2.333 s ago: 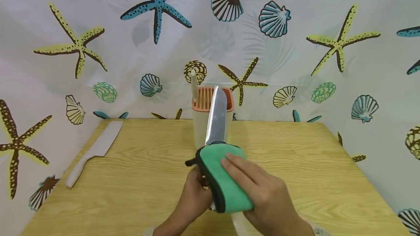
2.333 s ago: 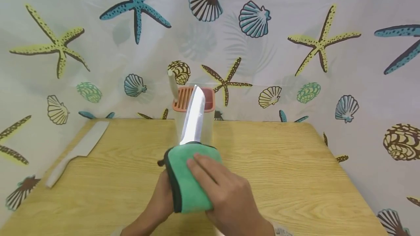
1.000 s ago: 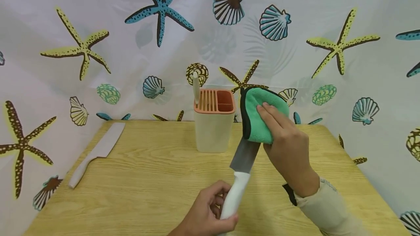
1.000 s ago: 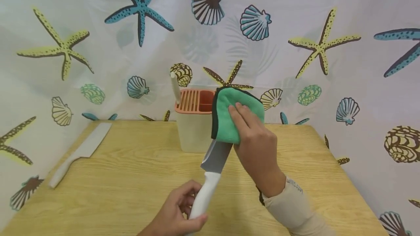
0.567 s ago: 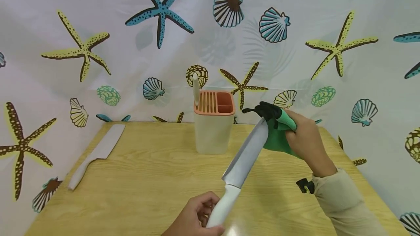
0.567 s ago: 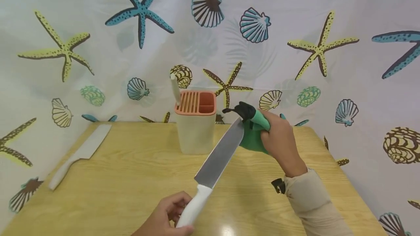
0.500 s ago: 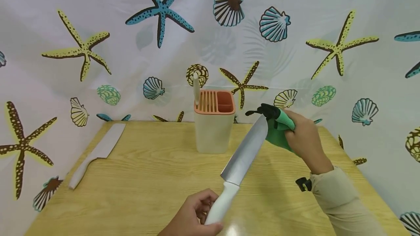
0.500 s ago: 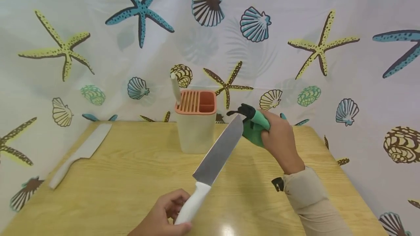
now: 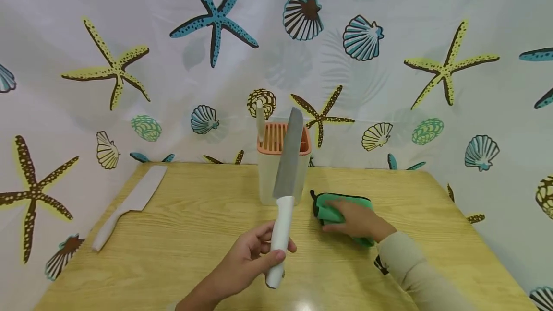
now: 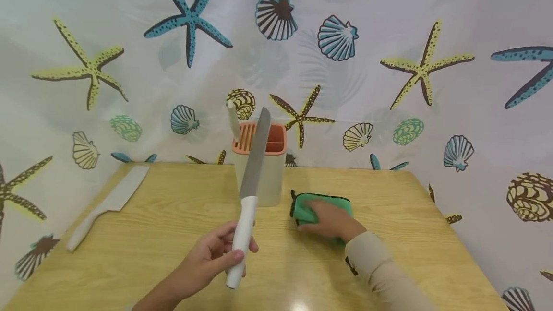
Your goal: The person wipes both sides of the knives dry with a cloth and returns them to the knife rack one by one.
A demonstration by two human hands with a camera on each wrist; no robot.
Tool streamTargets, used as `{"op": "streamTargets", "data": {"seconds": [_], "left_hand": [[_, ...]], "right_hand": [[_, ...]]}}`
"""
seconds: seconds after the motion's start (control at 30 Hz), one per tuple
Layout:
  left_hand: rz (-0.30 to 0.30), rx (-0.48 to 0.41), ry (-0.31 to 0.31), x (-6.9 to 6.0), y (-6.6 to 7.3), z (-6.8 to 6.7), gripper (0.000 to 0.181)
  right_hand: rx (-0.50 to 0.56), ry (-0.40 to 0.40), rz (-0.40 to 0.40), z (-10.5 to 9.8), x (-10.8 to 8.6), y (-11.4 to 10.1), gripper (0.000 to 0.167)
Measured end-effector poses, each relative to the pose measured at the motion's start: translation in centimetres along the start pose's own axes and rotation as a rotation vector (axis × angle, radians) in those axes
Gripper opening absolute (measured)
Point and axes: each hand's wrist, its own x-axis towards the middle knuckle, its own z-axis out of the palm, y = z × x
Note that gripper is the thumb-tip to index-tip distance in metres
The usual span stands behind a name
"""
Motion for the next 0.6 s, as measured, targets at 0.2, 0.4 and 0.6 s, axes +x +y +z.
{"op": "streamTargets", "data": {"seconds": [0.2,0.4,0.6], "left_hand": [[-0.007,-0.281,-0.168,0.2,1.9,-1.5,0.058],[-0.033,-0.378,-0.121,0.8,2.5,-1.9,0.062],[-0.030,-0.367,-0.068,0.9,3.2,-2.3,0.060]], "right_hand": [[0.025,0.243,-0.010,-7.2,2.3,-4.3,0.080],[-0.135,0.245,-0.063,-10.5,5.8,-7.6,0.048],[-0.172,0.183,-0.025,-11.0,6.8,-9.2,0.029]]}}
